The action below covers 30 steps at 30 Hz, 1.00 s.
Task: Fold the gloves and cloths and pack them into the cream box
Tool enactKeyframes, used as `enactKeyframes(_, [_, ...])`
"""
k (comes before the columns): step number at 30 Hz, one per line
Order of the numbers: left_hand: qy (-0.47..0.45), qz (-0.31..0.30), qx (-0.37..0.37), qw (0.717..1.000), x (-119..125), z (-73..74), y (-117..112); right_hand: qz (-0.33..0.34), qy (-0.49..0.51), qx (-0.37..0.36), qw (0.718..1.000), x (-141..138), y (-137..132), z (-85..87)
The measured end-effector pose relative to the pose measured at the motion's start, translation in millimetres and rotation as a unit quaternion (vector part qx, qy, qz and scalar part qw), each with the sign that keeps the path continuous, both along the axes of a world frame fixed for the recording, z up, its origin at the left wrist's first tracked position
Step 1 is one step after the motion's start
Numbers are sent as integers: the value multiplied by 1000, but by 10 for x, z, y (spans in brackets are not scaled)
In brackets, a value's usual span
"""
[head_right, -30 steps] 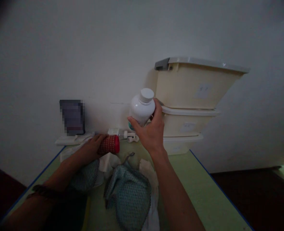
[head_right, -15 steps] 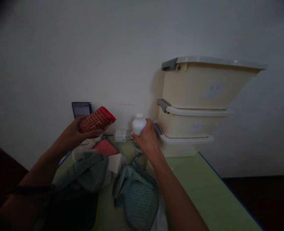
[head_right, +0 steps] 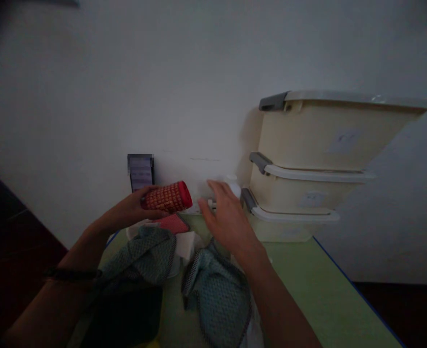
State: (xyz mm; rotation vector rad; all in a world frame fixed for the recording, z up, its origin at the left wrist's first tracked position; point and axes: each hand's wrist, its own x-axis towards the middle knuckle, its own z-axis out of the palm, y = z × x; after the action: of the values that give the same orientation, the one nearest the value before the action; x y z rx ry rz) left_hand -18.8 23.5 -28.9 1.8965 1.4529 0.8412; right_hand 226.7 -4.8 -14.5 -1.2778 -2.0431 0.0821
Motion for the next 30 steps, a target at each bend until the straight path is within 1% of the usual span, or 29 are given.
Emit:
enactKeyframes(2, [32, -31, -33, 998, -9, -60, 2, 61, -71, -110, 989, -56, -48, -43])
enactKeyframes(4, [53, -55, -60, 995, -27, -120, -2, 92, -138, -182, 969, -87, -62, -134])
enactKeyframes(7, [72, -77, -89, 990, -60, -141, -57, 120, -177, -223, 951, -108, -70, -282])
enactKeyframes(9, [94, -90, -102, 986, -72, -95, -123, 143, -185, -237, 943, -141, -88, -358])
enactKeyframes(11, [126, -100, -110, 981, -69, -34, -183, 153, -183, -239, 941, -199, -109, -404])
enactKeyframes(13, [152, -95, -102, 979, -63, 3, -208, 143, -177, -227, 947, -253, -115, -404])
enactKeyframes(15, [158, -80, -88, 980, -68, 10, -194, 122, -165, -199, 958, -261, -100, -337])
enactKeyframes(17, [148, -77, -78, 983, -88, 13, -161, 96, -139, -160, 973, -203, -78, -211])
enactKeyframes(20, [120, -85, -59, 987, -110, 68, -135, 20, -79, -93, 992, -35, -66, 0])
enactKeyframes(21, [98, -77, -38, 992, -102, 102, -140, -8, -44, -51, 998, 20, -72, 53])
enactKeyframes(22, [70, -62, -9, 996, -82, 139, -150, -21, -25, -21, 999, 68, -82, 92])
enactKeyframes(24, [2, -10, 69, 998, -15, 214, -182, -38, 12, 24, 999, 133, -108, 136])
enactKeyframes(27, [-94, 72, 174, 978, 94, 289, -224, -67, 79, 68, 992, 172, -145, 170])
enactKeyframes(29, [-145, 107, 225, 958, 121, 313, -234, -89, 121, 94, 984, 191, -159, 188])
enactKeyframes(30, [-161, 119, 244, 949, 116, 321, -235, -88, 121, 90, 985, 206, -163, 192])
